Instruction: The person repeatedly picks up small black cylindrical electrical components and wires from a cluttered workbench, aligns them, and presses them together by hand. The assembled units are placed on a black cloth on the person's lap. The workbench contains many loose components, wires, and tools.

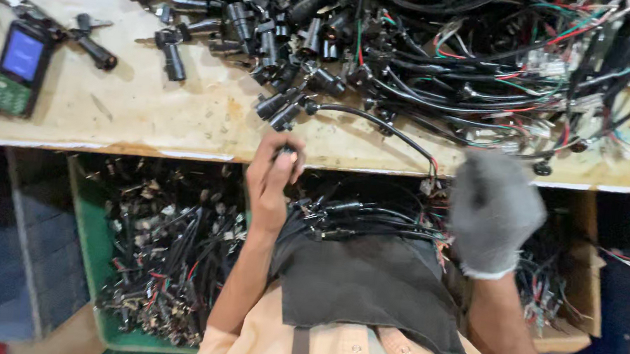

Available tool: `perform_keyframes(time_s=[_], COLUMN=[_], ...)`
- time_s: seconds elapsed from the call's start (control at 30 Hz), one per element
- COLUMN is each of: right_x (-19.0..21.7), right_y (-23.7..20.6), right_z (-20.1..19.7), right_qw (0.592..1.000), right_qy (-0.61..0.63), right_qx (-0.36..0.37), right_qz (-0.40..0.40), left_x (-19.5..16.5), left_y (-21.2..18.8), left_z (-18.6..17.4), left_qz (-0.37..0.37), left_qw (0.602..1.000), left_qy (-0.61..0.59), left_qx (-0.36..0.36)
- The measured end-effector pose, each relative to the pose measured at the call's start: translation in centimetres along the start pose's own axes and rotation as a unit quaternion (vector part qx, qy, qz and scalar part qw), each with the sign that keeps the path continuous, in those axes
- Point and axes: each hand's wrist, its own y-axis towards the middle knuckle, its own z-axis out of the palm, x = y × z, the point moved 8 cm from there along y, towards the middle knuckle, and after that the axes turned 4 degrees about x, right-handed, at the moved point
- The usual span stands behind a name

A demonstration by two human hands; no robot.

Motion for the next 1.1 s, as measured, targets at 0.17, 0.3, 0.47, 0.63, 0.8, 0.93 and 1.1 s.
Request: perform_keyframes(time_s=[0.17,0.3,0.47,0.63,0.8,0.93,1.1], right_x=[6.1,10.5,9.2,4.9,5.8,8.3,6.2], right_y=[1.2,6.5,7.3,3.2,2.6,1.5,0.8], right_z=[5.4,10.5,7.4,5.8,4.1,4.0,5.2], right_qw=[0.985,0.962,0.963,0.940,0.970,0.944,0.933], right_qy=[0.059,-0.017,0.180,0.257,0.090,-0.082,-0.026], right_qx=[0.083,0.154,0.144,0.225,0.212,0.222,0.297], right_qz=[-0.140,-0.223,-0.141,-0.011,-0.084,-0.229,-0.200], left_x=[-2.2,-2.0,-2.1,-2.7,-5.6,-6.1,-5.1], left_y=[1.0,0.1,-1.5,-1.7,-1.2,-1.2,-1.7], left_z=[1.0,0.0,-0.3,3.2,6.0,7.4,8.5], left_qz=[0.060,0.041,0.019,0.015,0.104,0.125,0.132], left_qw=[0.998,0.997,0.989,0.981,0.953,0.934,0.910], left_qy=[-0.022,0.027,0.137,0.181,0.228,0.265,0.321], left_qx=[-0.016,-0.061,-0.050,0.067,0.171,0.206,0.226])
